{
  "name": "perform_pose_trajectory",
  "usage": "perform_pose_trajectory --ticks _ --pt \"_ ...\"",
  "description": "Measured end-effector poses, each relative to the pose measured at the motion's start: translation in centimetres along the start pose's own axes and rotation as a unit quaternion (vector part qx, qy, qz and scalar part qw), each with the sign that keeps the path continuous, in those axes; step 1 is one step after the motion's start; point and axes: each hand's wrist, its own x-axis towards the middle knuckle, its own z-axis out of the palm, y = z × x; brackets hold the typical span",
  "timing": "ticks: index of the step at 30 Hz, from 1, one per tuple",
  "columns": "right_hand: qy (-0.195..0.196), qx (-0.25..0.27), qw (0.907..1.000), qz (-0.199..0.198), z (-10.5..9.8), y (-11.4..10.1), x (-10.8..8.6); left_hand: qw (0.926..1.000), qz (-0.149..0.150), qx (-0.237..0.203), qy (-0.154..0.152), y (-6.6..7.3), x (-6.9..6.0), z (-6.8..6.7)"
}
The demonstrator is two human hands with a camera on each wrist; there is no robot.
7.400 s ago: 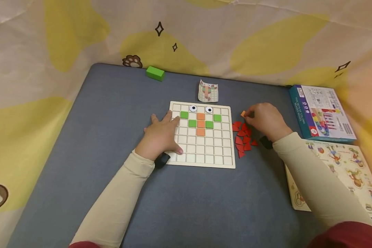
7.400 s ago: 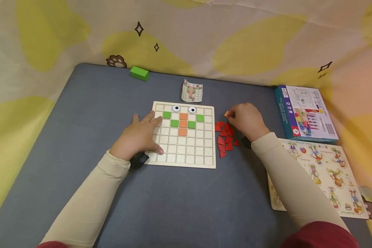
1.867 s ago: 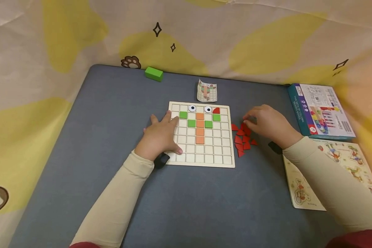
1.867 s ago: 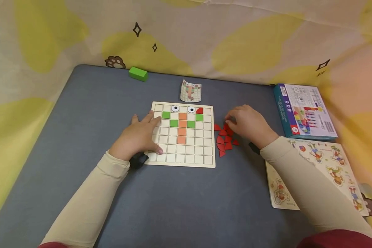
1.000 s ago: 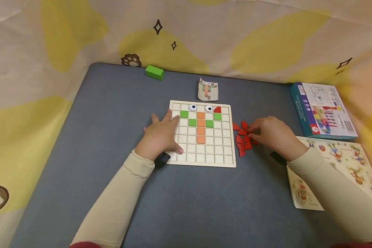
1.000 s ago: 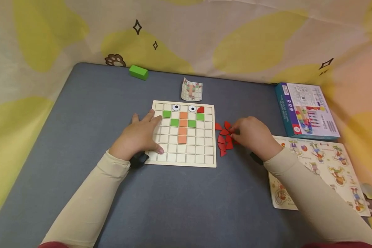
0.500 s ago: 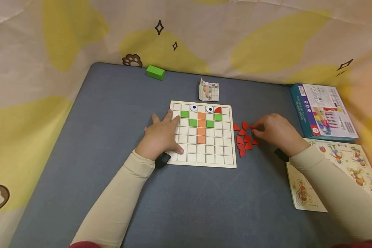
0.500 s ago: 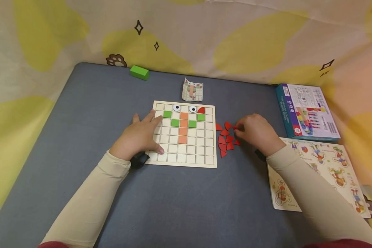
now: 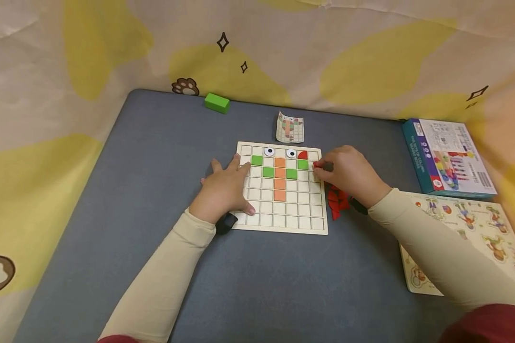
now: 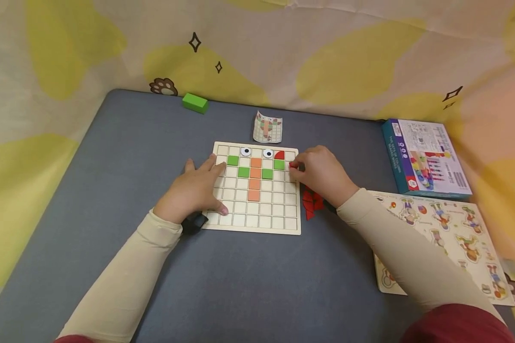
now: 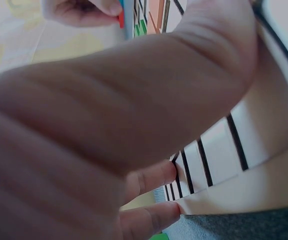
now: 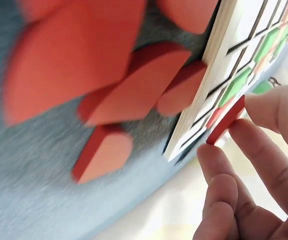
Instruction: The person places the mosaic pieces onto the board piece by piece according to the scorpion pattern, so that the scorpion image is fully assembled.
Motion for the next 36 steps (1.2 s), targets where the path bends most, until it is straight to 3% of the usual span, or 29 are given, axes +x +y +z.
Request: perform_pose_trajectory --ticks 7,22,32,36 --pt "0.019 -0.015 0.9994 -0.025 1.2 -0.3 0.6 1.0 0.003 0.002 0.004 0.1 0.0 0.4" --pt "-0.023 -0.085 0.9959 -0.018 1.6 -1.6 -1.2 0.9999 0.008 0.004 0.011 -0.2 0.1 0.4" --pt "-0.048 0.003 0.9989 0.001 0.4 -0.3 0.3 0.9999 0.005 0.007 0.009 -0.3 0.2 0.4" --pt "-0.037 0.038 0.998 0.036 -0.5 0.3 0.4 0.9999 0.004 0.004 0.009 -0.2 0.3 0.4"
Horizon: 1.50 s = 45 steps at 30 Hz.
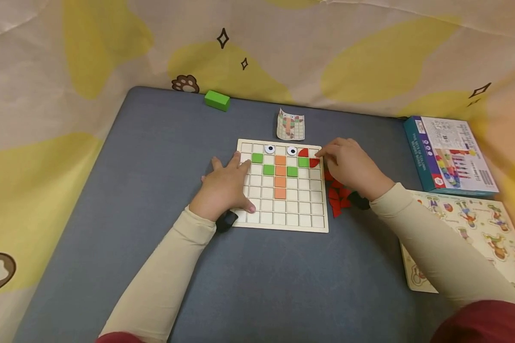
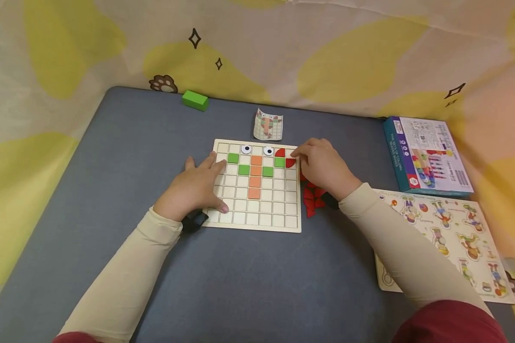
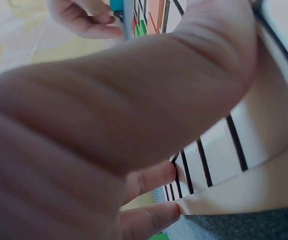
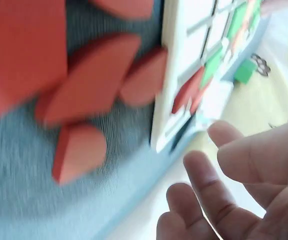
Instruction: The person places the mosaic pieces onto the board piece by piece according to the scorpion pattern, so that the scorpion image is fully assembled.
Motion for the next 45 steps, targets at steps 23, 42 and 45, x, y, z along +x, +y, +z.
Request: perform_pose_trajectory --ticks 23,42,45 --pt "-0.023 0.005 0.9997 0.01 0.2 1.7 -3.7 1.0 -0.002 0.0 0.001 -0.2 -0.1 -0.3" --pt "0.026 -0.036 0.998 -0.045 1.4 1.5 -3.3 1.0 -0.001 -0.003 -0.005 0.1 -0.1 -0.3" --pt "0.034 -0.028 0.9989 -0.017 0.7 1.0 -3.0 1.0 -0.001 -0.001 -0.006 0.2 -0.1 -0.3"
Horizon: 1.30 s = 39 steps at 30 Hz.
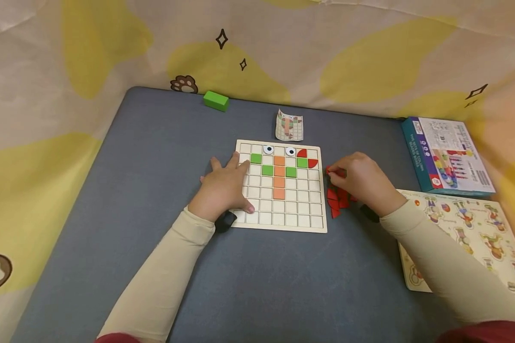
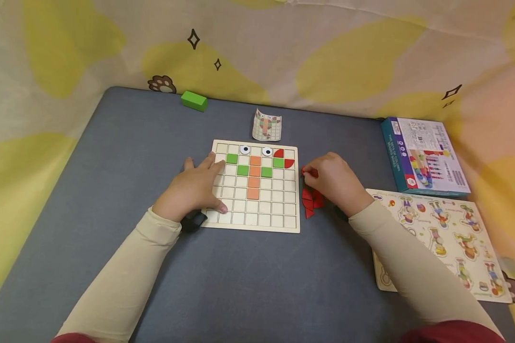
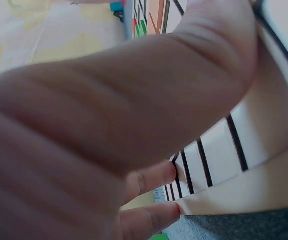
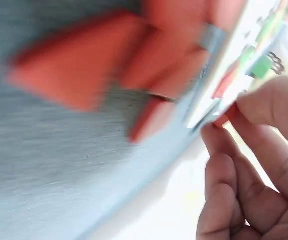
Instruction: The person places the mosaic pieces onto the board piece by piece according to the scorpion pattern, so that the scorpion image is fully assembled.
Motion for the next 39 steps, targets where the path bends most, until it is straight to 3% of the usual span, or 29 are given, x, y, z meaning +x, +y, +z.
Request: perform_pose_trajectory --ticks 3,11,18,29,39 --pt "0.021 0.004 0.9998 -0.003 -0.1 -1.1 1.1 1.0 0.001 0.0 0.002 0.0 -0.1 0.0" --pt "0.037 -0.005 0.9915 -0.125 1.6 -4.6 5.1 1.0 0.0 -0.004 0.0 0.1 0.0 0.1" --pt "0.033 -0.038 0.9868 -0.154 2.6 -5.1 5.8 1.0 0.002 -0.002 0.0 0.3 0.1 0.3" --pt "0.044 -0.08 0.983 -0.159 2.7 -5.4 5.0 1.0 0.001 -0.002 0.006 0.0 0.0 0.3" --pt "0.036 -0.085 0.9879 -0.125 2.6 -5.6 4.3 0.9999 0.0 -0.01 0.004 -0.1 0.0 0.1"
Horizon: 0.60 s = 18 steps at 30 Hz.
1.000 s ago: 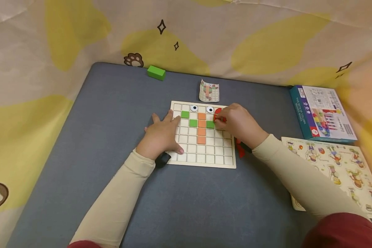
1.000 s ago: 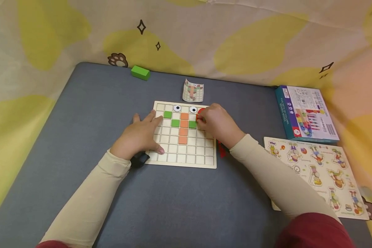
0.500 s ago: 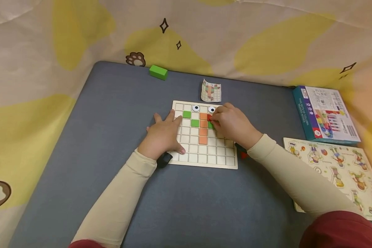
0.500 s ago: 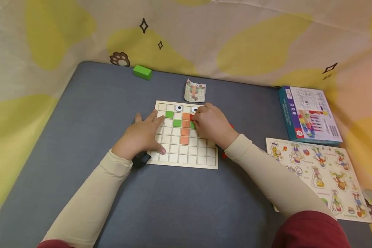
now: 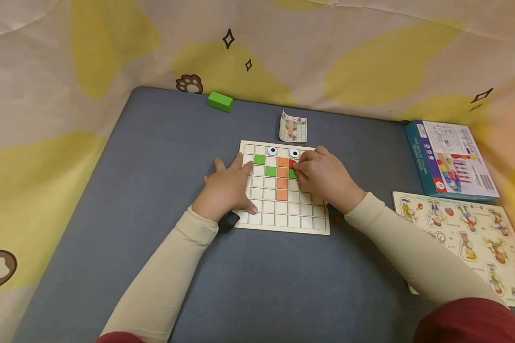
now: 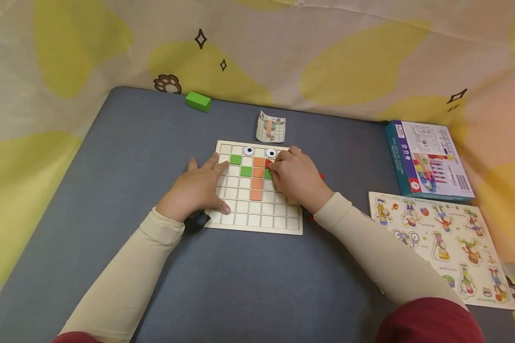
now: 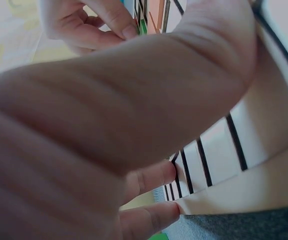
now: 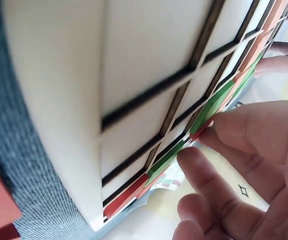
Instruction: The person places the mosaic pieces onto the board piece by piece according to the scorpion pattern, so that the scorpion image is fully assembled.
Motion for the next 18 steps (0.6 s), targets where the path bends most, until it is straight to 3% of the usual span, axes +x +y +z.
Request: perform_pose_trajectory --ticks 4,13,18 --pt "0.003 -0.002 1.0 0.008 0.2 0.1 -0.3 1.0 0.001 -0.001 0.003 0.0 0.0 0.0" --pt "0.017 -0.024 0.9993 -0.023 0.1 0.8 -0.2 1.0 0.002 -0.002 0.006 -0.1 0.0 0.1" --pt "-0.006 0.033 0.999 -0.028 0.1 1.3 -0.3 1.0 0.003 -0.002 0.007 0.0 0.0 0.3"
